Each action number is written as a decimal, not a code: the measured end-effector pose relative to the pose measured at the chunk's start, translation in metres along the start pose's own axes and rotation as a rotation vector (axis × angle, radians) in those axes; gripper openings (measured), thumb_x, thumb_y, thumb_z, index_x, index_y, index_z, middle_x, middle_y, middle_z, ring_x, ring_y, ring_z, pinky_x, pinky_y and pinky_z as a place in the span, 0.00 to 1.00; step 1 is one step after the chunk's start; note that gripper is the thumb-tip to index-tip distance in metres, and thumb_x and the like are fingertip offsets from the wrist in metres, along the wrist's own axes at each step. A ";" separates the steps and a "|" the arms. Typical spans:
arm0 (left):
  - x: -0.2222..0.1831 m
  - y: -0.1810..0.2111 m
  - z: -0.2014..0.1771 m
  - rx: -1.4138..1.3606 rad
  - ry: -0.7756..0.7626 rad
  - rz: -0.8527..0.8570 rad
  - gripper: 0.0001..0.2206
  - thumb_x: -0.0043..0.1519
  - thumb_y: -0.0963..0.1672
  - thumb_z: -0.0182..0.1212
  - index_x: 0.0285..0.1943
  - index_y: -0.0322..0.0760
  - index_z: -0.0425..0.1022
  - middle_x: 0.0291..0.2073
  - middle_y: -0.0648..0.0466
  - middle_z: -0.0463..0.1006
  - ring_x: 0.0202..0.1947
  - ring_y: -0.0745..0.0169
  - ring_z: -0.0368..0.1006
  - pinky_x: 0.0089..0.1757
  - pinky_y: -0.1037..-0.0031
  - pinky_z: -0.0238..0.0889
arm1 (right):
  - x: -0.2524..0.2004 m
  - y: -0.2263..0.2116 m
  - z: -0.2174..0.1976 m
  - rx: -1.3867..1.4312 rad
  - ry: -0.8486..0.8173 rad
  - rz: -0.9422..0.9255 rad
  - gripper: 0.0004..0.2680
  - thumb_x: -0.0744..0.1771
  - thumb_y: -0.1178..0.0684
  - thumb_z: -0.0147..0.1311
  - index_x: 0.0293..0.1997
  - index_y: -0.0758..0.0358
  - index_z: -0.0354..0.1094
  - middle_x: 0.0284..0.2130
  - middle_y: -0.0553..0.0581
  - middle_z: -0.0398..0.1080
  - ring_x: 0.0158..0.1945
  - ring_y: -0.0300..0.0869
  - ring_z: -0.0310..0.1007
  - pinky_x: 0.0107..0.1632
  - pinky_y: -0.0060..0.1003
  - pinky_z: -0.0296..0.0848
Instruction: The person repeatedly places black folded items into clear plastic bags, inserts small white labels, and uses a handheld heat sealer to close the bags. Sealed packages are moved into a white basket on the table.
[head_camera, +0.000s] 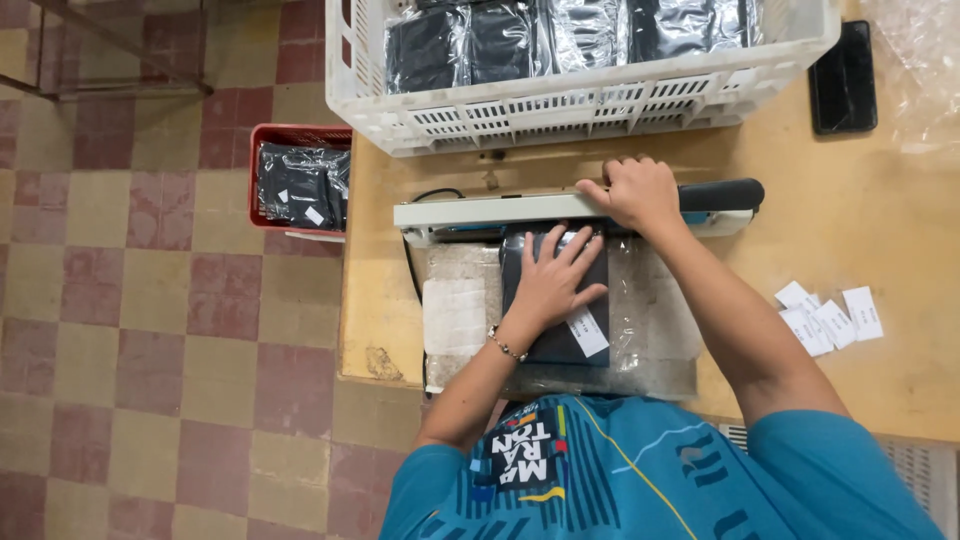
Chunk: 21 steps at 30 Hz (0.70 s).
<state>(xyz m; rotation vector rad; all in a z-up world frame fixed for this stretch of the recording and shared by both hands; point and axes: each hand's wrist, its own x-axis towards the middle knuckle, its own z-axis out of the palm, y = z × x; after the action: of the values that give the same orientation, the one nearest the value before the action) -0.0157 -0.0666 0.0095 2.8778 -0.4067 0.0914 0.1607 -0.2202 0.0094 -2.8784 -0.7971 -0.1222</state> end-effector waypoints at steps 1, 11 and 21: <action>-0.006 -0.002 -0.006 -0.001 -0.004 0.001 0.35 0.64 0.64 0.39 0.78 0.57 0.55 0.74 0.58 0.60 0.75 0.41 0.50 0.63 0.27 0.43 | -0.001 0.002 0.004 0.002 -0.003 0.003 0.24 0.70 0.24 0.38 0.35 0.54 0.72 0.31 0.59 0.75 0.44 0.56 0.78 0.44 0.49 0.74; -0.077 -0.047 -0.027 -0.297 0.051 -0.714 0.15 0.65 0.53 0.57 0.50 0.43 0.73 0.35 0.52 0.76 0.40 0.44 0.78 0.41 0.57 0.71 | -0.005 0.006 0.016 -0.083 0.107 -0.033 0.26 0.68 0.18 0.38 0.33 0.47 0.73 0.32 0.53 0.76 0.42 0.51 0.78 0.41 0.46 0.72; -0.062 -0.056 -0.026 -0.507 -0.117 -0.829 0.11 0.65 0.49 0.49 0.40 0.41 0.72 0.33 0.39 0.79 0.42 0.28 0.77 0.44 0.45 0.68 | -0.004 0.011 0.022 -0.068 0.114 -0.032 0.25 0.67 0.17 0.41 0.33 0.47 0.74 0.32 0.52 0.75 0.41 0.52 0.78 0.40 0.47 0.71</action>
<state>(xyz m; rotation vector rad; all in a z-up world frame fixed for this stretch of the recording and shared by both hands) -0.0599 0.0088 0.0166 2.3246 0.6598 -0.2803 0.1636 -0.2277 -0.0143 -2.8916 -0.8335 -0.3196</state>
